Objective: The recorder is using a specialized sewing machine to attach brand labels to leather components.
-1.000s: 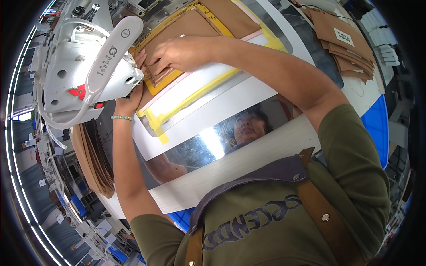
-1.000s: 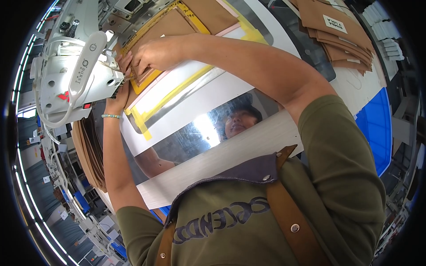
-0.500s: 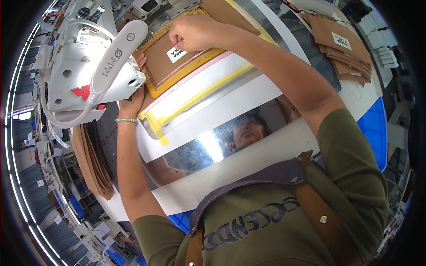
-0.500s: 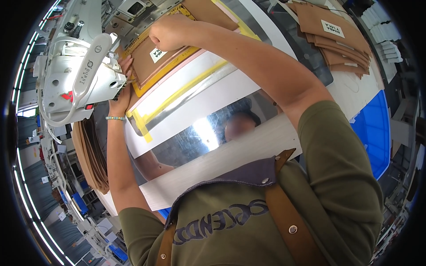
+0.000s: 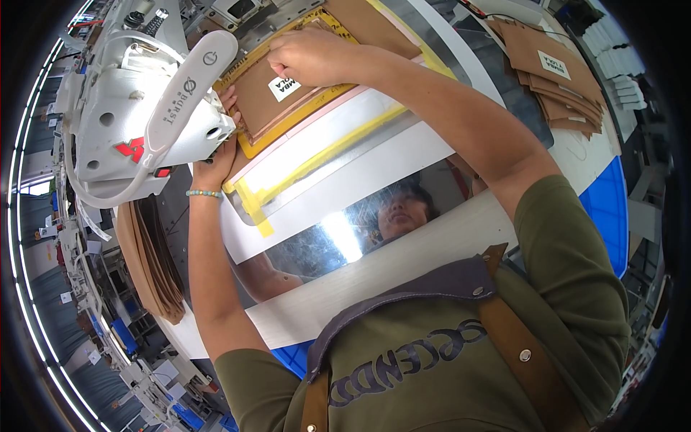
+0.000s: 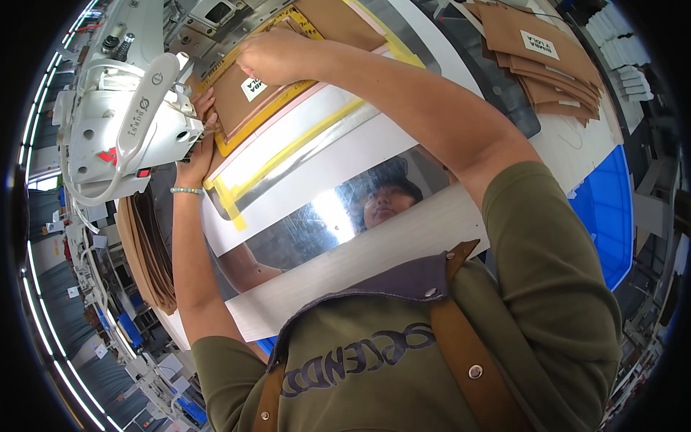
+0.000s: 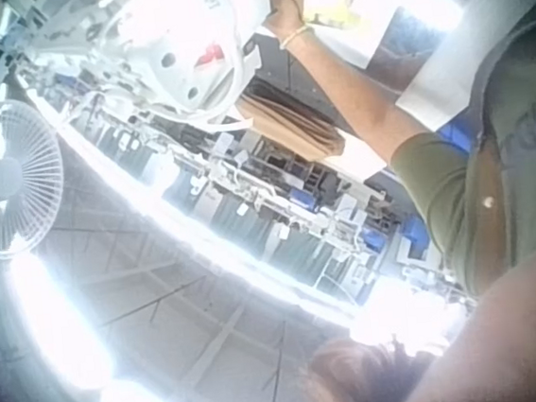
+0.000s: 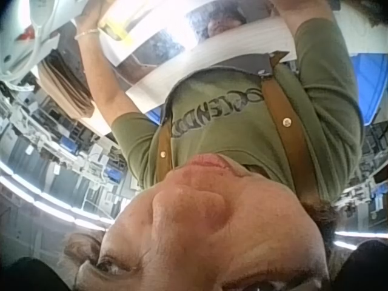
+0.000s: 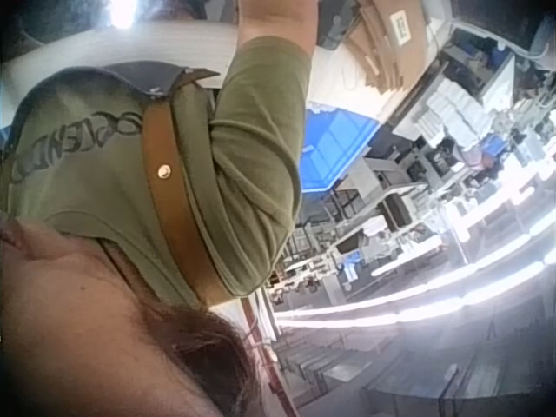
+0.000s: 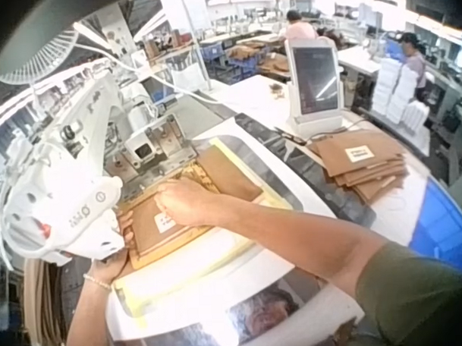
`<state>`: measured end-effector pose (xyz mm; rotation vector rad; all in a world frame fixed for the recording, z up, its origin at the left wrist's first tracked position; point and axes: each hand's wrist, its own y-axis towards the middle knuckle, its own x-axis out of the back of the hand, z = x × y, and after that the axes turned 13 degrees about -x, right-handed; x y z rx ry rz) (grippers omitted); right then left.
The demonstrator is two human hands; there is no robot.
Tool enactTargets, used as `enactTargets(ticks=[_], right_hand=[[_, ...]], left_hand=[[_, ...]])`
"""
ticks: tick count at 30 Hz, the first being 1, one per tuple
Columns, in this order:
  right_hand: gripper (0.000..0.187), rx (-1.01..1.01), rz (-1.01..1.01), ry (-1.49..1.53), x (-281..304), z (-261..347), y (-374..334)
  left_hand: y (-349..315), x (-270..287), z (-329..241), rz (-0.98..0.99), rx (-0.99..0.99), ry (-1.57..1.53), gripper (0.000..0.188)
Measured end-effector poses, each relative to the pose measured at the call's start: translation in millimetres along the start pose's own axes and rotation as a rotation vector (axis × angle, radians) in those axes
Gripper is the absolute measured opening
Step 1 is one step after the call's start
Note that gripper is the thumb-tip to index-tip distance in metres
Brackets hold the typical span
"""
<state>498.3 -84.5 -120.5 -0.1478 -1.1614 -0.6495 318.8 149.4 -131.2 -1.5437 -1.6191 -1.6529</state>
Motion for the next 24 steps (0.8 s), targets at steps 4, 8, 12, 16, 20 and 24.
enactTargets(ticks=[4, 8, 12, 16, 20, 24], right_hand=[[0.01, 0.211, -0.22, -0.011, -10.8, 2.2, -0.9], [0.023, 0.303, -0.098, 0.194, -25.2, 19.8, -11.5], [0.038, 0.399, 0.094, 0.172, -22.6, 27.8, -11.9], [0.046, 0.418, 0.069, 0.146, -22.2, 29.5, -15.6], [0.046, 0.416, 0.074, 0.154, -24.1, 27.8, -14.5], [0.044, 0.409, 0.084, 0.174, -23.1, 29.1, -14.1]], left_hand=[[2.6, -0.9, 0.3, -0.018, -0.011, -0.005, 0.032], [1.1, -2.4, 2.1, -0.037, 0.054, -0.102, 0.03], [-6.2, 1.1, 12.0, -0.018, 0.009, -0.083, 0.029], [-10.5, -1.9, 23.6, -0.019, 0.022, -0.161, 0.029], [-6.8, 3.4, 31.9, -0.013, 0.054, -0.305, 0.036], [-3.6, 4.8, 33.9, -0.052, 0.108, -0.488, 0.047]])
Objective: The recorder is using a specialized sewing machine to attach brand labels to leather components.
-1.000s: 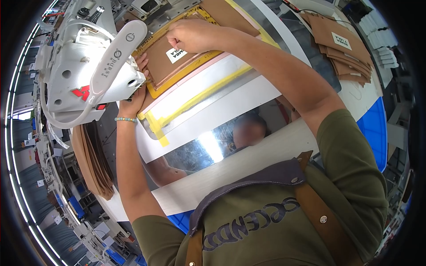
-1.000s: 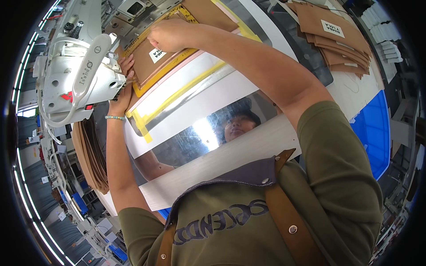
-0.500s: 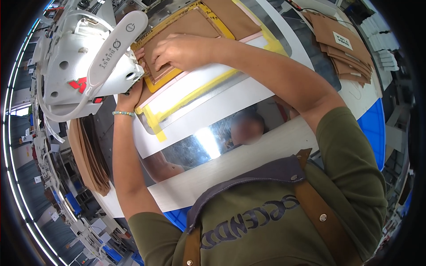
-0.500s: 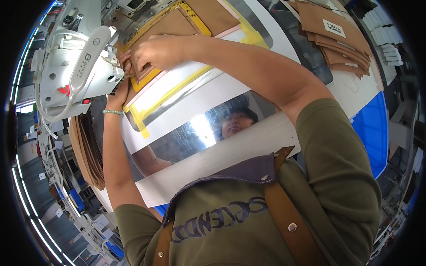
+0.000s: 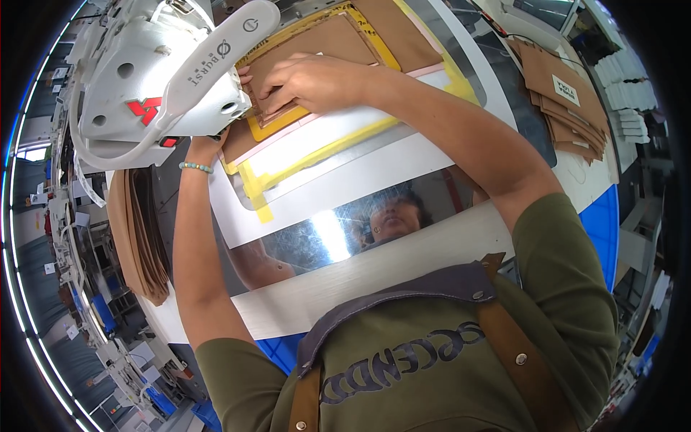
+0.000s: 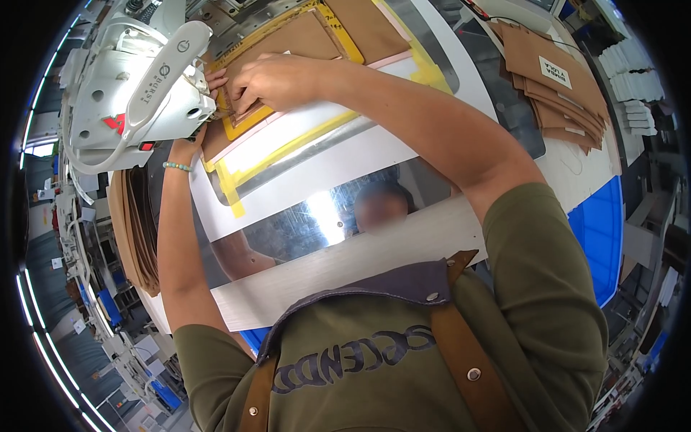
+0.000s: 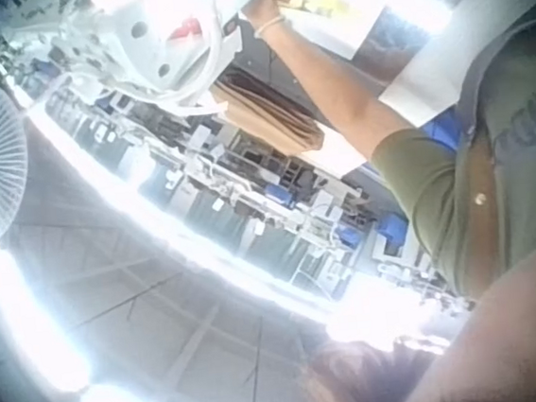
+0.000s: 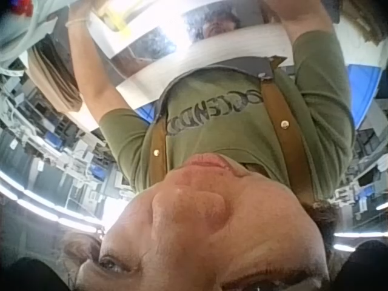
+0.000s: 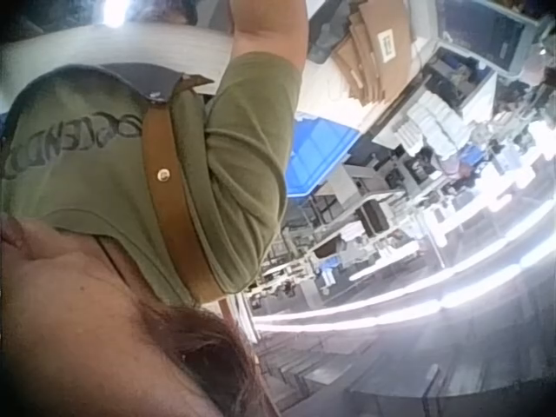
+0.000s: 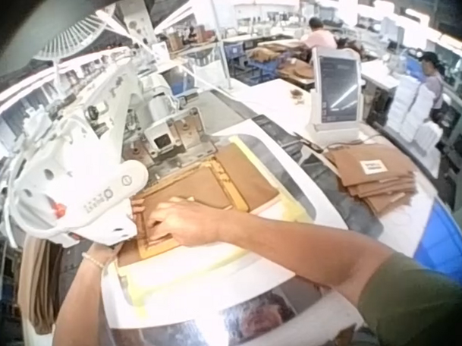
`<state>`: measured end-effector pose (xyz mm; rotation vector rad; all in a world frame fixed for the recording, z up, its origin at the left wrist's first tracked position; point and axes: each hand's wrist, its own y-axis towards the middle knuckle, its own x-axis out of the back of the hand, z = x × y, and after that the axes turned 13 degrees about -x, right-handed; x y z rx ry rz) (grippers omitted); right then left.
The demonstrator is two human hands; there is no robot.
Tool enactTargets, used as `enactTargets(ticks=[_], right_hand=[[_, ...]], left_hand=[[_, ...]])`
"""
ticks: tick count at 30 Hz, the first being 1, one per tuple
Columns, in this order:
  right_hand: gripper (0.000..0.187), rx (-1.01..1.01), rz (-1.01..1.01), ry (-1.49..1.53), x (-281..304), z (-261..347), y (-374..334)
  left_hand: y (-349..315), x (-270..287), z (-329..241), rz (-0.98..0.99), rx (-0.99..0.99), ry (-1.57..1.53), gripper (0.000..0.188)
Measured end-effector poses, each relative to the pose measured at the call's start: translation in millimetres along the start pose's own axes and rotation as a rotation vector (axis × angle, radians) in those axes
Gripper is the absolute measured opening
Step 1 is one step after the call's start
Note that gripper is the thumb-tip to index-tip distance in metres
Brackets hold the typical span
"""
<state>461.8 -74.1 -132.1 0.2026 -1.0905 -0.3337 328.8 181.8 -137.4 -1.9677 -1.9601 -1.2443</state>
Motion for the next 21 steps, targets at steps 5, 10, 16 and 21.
enactTargets(ticks=[5, 10, 16, 21], right_hand=[[0.042, 0.015, -0.02, -0.013, -0.5, -3.0, 0.3], [0.04, 0.004, -0.015, -0.03, -0.3, 1.2, 6.3], [0.039, -0.026, 0.011, -0.075, 1.0, -0.7, 11.0], [0.041, -0.061, 0.064, -0.081, 6.6, 7.4, 12.0]], left_hand=[[8.2, -4.3, -7.4, 0.013, -0.062, 0.02, 0.033], [6.8, -7.0, -4.0, -0.096, 0.001, -0.139, 0.02], [9.8, -7.5, 4.9, -0.106, 0.018, -0.092, 0.021], [2.5, -11.6, 11.0, -0.173, 0.044, -0.142, 0.023]])
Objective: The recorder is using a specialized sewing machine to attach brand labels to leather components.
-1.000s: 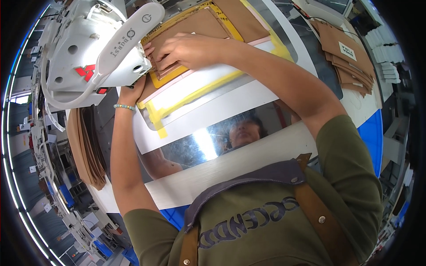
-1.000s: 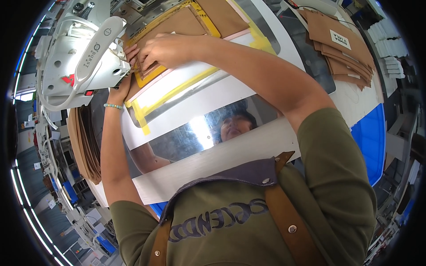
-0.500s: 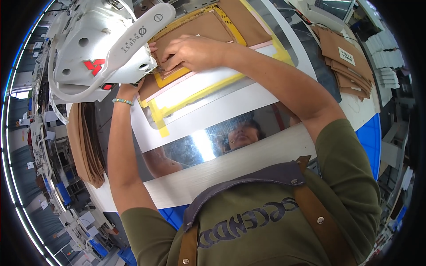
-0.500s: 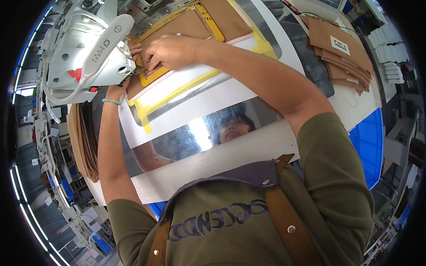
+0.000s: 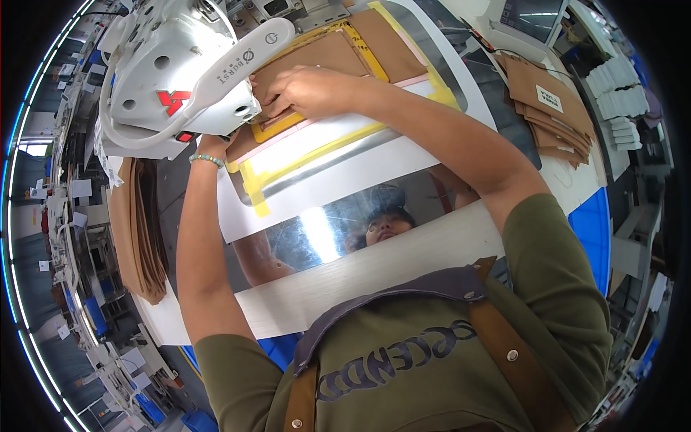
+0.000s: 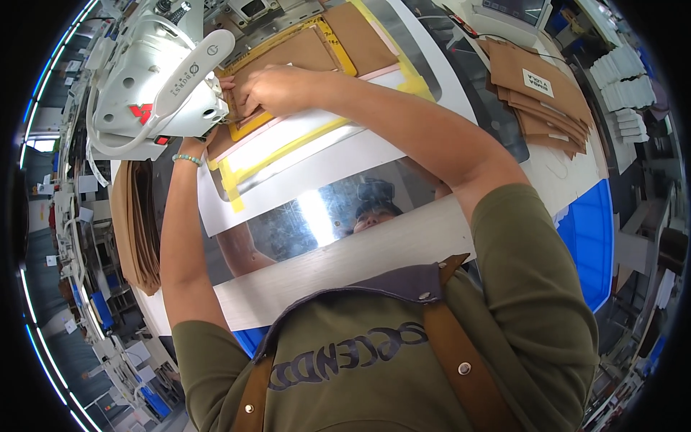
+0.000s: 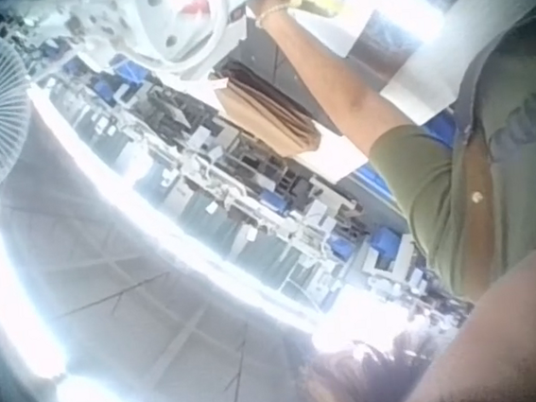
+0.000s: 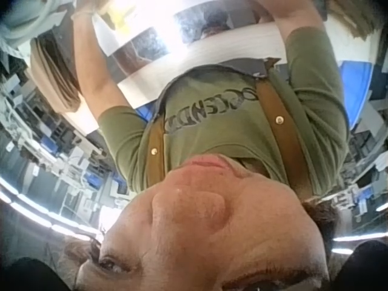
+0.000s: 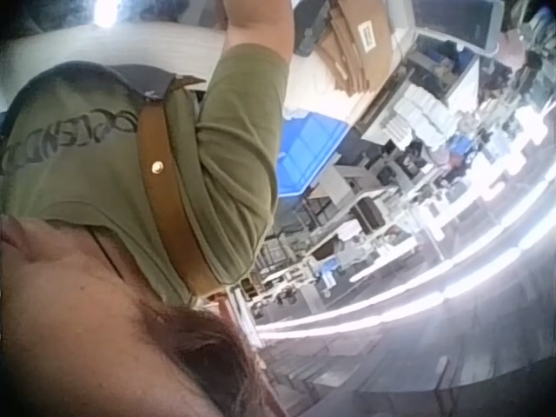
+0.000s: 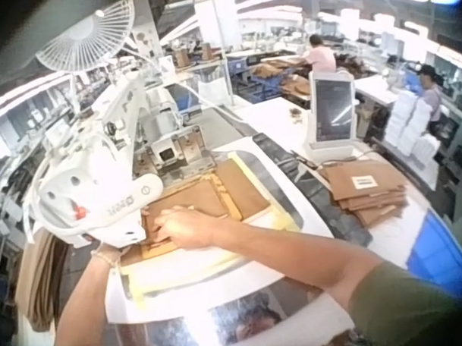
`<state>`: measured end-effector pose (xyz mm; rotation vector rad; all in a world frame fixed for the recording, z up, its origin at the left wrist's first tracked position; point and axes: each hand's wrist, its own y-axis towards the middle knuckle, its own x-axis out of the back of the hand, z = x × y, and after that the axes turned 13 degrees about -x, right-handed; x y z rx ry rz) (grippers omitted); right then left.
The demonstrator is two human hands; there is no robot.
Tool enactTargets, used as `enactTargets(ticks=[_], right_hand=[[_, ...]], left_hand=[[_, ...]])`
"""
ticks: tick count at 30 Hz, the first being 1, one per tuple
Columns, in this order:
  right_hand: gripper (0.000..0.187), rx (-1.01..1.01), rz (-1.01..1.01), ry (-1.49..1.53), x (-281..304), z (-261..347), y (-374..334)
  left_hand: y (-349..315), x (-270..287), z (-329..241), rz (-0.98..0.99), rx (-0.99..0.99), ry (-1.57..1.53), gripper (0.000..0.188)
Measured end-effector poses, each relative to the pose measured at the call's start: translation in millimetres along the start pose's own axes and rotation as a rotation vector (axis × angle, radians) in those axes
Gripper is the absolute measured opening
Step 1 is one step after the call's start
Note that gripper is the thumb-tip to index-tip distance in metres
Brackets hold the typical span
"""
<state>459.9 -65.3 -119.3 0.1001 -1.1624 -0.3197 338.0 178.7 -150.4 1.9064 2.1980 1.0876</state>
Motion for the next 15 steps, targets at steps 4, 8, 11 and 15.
enactTargets(ticks=[4, 8, 11, 15], right_hand=[[0.041, -0.043, 0.042, -0.013, 4.1, 1.8, -2.8], [0.039, 0.01, -0.042, -0.041, -3.8, -3.9, -3.0], [0.038, 0.012, -0.015, 0.012, -3.3, 1.0, -1.9], [0.034, -0.078, 0.018, 0.0, 6.6, 6.7, -1.3]], left_hand=[[-15.4, 4.3, 5.2, 0.081, 0.007, 0.194, 0.026], [-18.5, 14.5, 18.7, 0.149, 0.019, 0.396, 0.031], [-31.2, 28.8, 29.4, 0.193, 0.043, 0.553, 0.035], [-45.7, 35.0, 37.8, 0.242, 0.062, 0.707, 0.039]])
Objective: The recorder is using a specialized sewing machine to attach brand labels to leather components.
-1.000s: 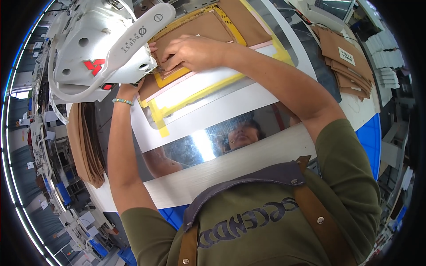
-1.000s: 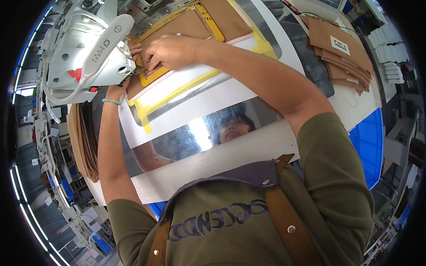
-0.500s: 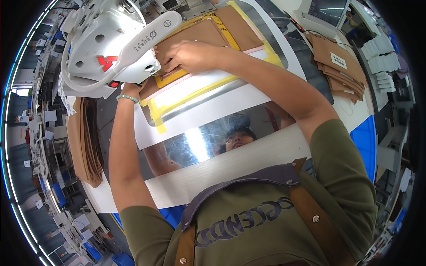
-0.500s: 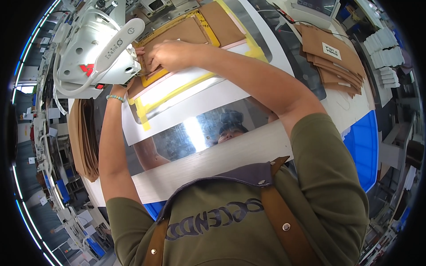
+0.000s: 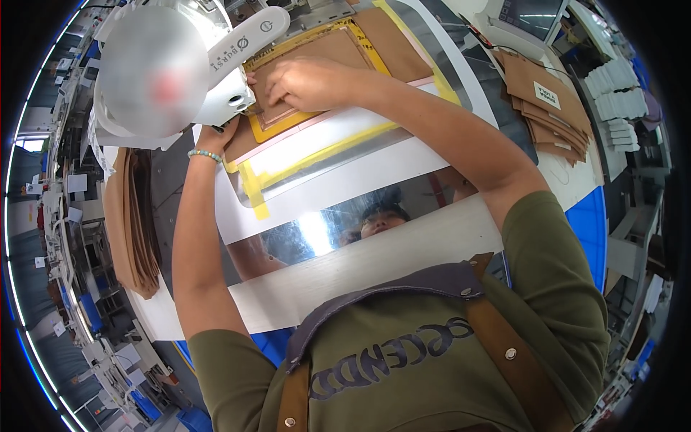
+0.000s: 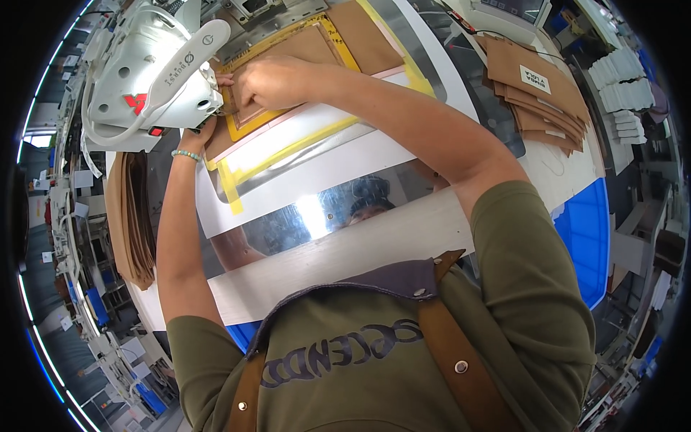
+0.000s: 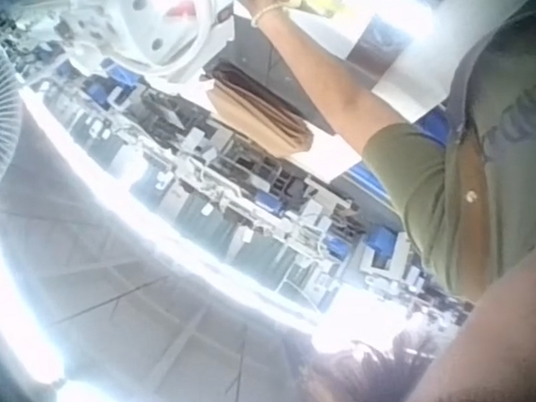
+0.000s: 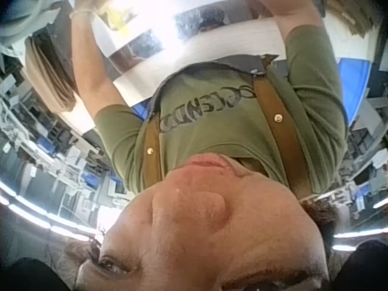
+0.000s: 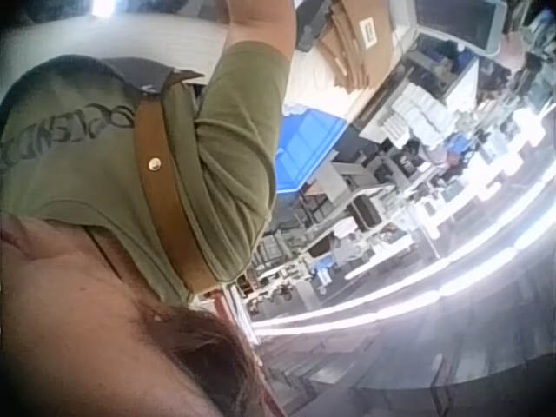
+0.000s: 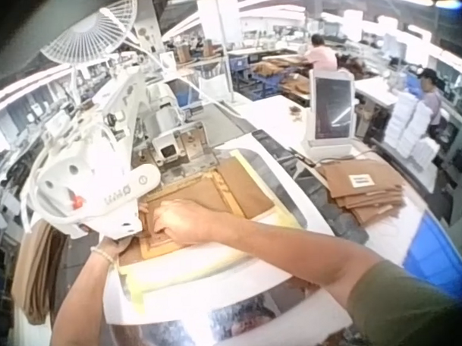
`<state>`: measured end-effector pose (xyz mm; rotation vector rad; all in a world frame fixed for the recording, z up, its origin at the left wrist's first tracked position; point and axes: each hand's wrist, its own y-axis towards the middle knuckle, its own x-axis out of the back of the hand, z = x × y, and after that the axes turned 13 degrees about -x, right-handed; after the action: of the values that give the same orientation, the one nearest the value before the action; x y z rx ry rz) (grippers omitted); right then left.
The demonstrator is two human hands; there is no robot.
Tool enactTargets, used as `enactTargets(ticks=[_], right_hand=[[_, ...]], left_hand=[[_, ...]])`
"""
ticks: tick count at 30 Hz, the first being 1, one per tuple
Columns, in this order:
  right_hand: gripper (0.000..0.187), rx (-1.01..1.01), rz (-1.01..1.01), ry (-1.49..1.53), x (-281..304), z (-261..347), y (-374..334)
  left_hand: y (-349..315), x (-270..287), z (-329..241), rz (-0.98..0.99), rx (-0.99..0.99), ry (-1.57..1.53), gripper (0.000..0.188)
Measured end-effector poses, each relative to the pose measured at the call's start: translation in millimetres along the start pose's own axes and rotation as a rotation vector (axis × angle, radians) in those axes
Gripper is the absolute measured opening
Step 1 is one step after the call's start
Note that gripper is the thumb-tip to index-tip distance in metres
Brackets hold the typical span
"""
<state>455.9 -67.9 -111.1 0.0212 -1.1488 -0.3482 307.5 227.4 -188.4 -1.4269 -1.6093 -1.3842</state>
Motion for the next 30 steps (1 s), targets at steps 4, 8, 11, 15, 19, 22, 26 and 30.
enactTargets(ticks=[4, 8, 11, 15, 19, 22, 26, 30], right_hand=[[0.034, -0.055, -0.152, -0.134, -8.8, -4.9, 0.2], [0.035, -0.014, -0.123, -0.157, -14.6, -9.2, -0.8], [0.035, 0.007, -0.098, -0.12, -12.7, -7.8, -2.9], [0.036, 0.051, -0.01, 0.009, -4.6, 4.5, -0.4], [0.035, 0.079, 0.037, 0.032, -2.8, 2.5, -8.6], [0.032, 0.093, 0.042, 0.062, 1.8, 9.4, -18.6], [0.029, 0.114, 0.082, 0.083, 5.9, 17.1, -26.0], [0.027, 0.135, 0.05, 0.084, 1.8, 3.7, -39.0]], left_hand=[[-6.1, -4.4, -2.0, -0.096, 0.017, -0.177, 0.035], [-19.0, 2.3, -7.6, -0.105, 0.113, -0.049, 0.033], [-16.0, 11.7, -28.3, -0.158, 0.152, -0.037, 0.031], [-34.7, 35.5, -46.4, -0.249, 0.35, -0.29, 0.027], [-40.3, 68.8, -107.5, -0.171, 0.154, -0.154, 0.024], [-46.0, 91.3, -156.3, -0.083, 0.055, -0.044, 0.02], [-50.5, 119.2, -225.9, 0.097, -0.068, 0.08, 0.022], [-10.1, 138.7, -325.8, -0.005, -0.491, -0.075, 0.04]])
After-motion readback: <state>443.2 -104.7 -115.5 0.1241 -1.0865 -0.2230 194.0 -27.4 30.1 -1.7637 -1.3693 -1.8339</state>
